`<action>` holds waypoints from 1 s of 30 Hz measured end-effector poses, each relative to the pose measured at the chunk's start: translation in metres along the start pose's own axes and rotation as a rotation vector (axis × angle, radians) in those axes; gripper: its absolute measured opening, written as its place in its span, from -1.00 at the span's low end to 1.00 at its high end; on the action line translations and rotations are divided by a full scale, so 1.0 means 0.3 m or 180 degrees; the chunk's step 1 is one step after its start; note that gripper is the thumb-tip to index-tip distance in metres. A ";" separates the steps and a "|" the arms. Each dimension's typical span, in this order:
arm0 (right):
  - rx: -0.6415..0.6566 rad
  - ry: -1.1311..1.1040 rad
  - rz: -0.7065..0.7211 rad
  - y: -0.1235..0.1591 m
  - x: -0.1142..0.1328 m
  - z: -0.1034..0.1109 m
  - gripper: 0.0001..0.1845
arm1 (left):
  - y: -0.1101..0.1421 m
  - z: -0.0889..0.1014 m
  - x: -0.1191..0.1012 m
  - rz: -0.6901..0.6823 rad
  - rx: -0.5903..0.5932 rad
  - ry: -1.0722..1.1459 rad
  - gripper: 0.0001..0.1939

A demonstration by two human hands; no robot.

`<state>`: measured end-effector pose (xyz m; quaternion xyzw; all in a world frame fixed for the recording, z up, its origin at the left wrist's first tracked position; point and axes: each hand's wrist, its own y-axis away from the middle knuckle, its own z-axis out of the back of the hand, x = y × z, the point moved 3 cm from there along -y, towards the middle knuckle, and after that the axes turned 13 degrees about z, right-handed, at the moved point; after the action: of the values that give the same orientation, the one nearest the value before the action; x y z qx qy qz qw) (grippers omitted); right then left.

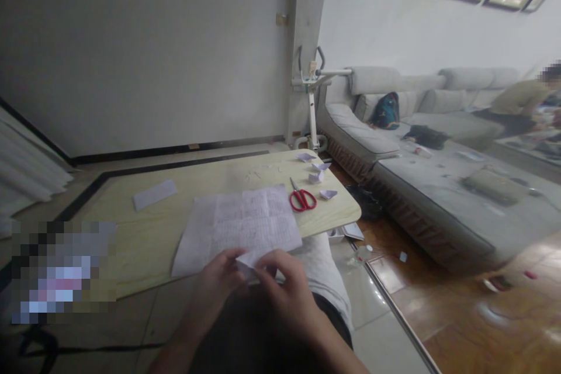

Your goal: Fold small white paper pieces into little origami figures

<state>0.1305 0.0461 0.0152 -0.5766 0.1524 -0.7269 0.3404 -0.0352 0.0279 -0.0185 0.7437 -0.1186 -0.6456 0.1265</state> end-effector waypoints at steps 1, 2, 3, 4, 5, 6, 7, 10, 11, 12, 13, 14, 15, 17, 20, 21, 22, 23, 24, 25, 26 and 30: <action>0.0051 0.0007 0.0054 -0.001 0.004 0.003 -0.92 | 0.003 0.006 -0.008 0.0006 -0.0039 -0.0197 -0.53; 0.0107 0.0010 0.0105 -0.003 0.008 0.003 -0.91 | 0.008 0.011 -0.016 0.0003 -0.0116 -0.0388 -0.58; 0.0169 0.0006 0.0149 -0.004 0.012 0.003 -0.91 | 0.015 0.013 -0.025 -0.0016 -0.0186 -0.0574 -0.65; 0.0218 -0.0005 0.0181 -0.005 0.015 0.001 -0.91 | 0.022 0.012 -0.034 -0.0060 -0.0246 -0.0726 -0.71; 0.0216 -0.0024 0.0188 -0.005 0.017 0.000 -0.91 | 0.028 0.010 -0.042 -0.0124 -0.0298 -0.0826 -0.75; 0.0164 -0.0051 0.0174 -0.004 0.017 0.000 -0.92 | 0.035 0.007 -0.049 -0.0200 -0.0353 -0.0870 -0.79; 0.0067 -0.0087 0.0141 -0.002 0.015 0.001 -0.93 | 0.040 0.004 -0.054 -0.0267 -0.0403 -0.0873 -0.82; -0.0278 -0.0173 0.0010 0.006 0.005 0.006 -0.91 | 0.046 -0.002 -0.057 -0.0350 -0.0519 -0.0768 -0.82; -0.0334 -0.0187 -0.0011 0.009 0.003 0.007 -0.90 | 0.045 -0.004 -0.056 -0.0345 -0.0506 -0.0752 -0.81; -0.0353 -0.0198 -0.0023 0.011 0.001 0.007 -0.90 | 0.044 -0.006 -0.054 -0.0333 -0.0495 -0.0734 -0.80; -0.0372 -0.0207 -0.0041 0.012 -0.001 0.008 -0.89 | 0.043 -0.009 -0.052 -0.0314 -0.0476 -0.0715 -0.79; -0.0400 -0.0217 -0.0072 0.013 -0.003 0.008 -0.89 | 0.043 -0.013 -0.051 -0.0288 -0.0429 -0.0709 -0.77; -0.0436 -0.0231 -0.0107 0.013 -0.004 0.009 -0.89 | 0.044 -0.017 -0.050 -0.0277 -0.0392 -0.0701 -0.76; -0.0488 -0.0268 -0.0163 0.011 -0.005 0.010 -0.90 | 0.050 -0.025 -0.053 -0.0338 -0.0434 -0.0643 -0.75; -0.0457 -0.0336 -0.0179 0.001 0.001 0.009 -0.93 | 0.062 -0.034 -0.060 -0.0526 -0.0537 -0.0571 -0.73; -0.0436 -0.0358 -0.0171 -0.002 0.004 0.008 -0.94 | 0.065 -0.037 -0.062 -0.0561 -0.0552 -0.0560 -0.73; -0.0423 -0.0375 -0.0167 -0.006 0.007 0.008 -0.94 | 0.067 -0.039 -0.062 -0.0569 -0.0534 -0.0565 -0.73; -0.0418 -0.0391 -0.0162 -0.008 0.010 0.008 -0.95 | 0.068 -0.041 -0.062 -0.0569 -0.0513 -0.0570 -0.73; -0.0423 -0.0406 -0.0157 -0.011 0.013 0.009 -0.96 | 0.069 -0.042 -0.062 -0.0571 -0.0493 -0.0572 -0.73; -0.0435 -0.0425 -0.0157 -0.012 0.015 0.009 -0.96 | 0.070 -0.043 -0.062 -0.0586 -0.0482 -0.0568 -0.72; -0.0447 -0.0448 -0.0169 -0.013 0.016 0.010 -0.95 | 0.071 -0.044 -0.062 -0.0603 -0.0476 -0.0563 -0.71; -0.0470 -0.0557 -0.0339 -0.011 0.013 0.010 -0.90 | 0.070 -0.047 -0.064 -0.0669 -0.0453 -0.0621 -0.68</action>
<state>0.1317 0.0463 0.0208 -0.6686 0.1444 -0.6777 0.2699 -0.0242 0.0152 0.0085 0.6749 -0.0058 -0.7313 0.0985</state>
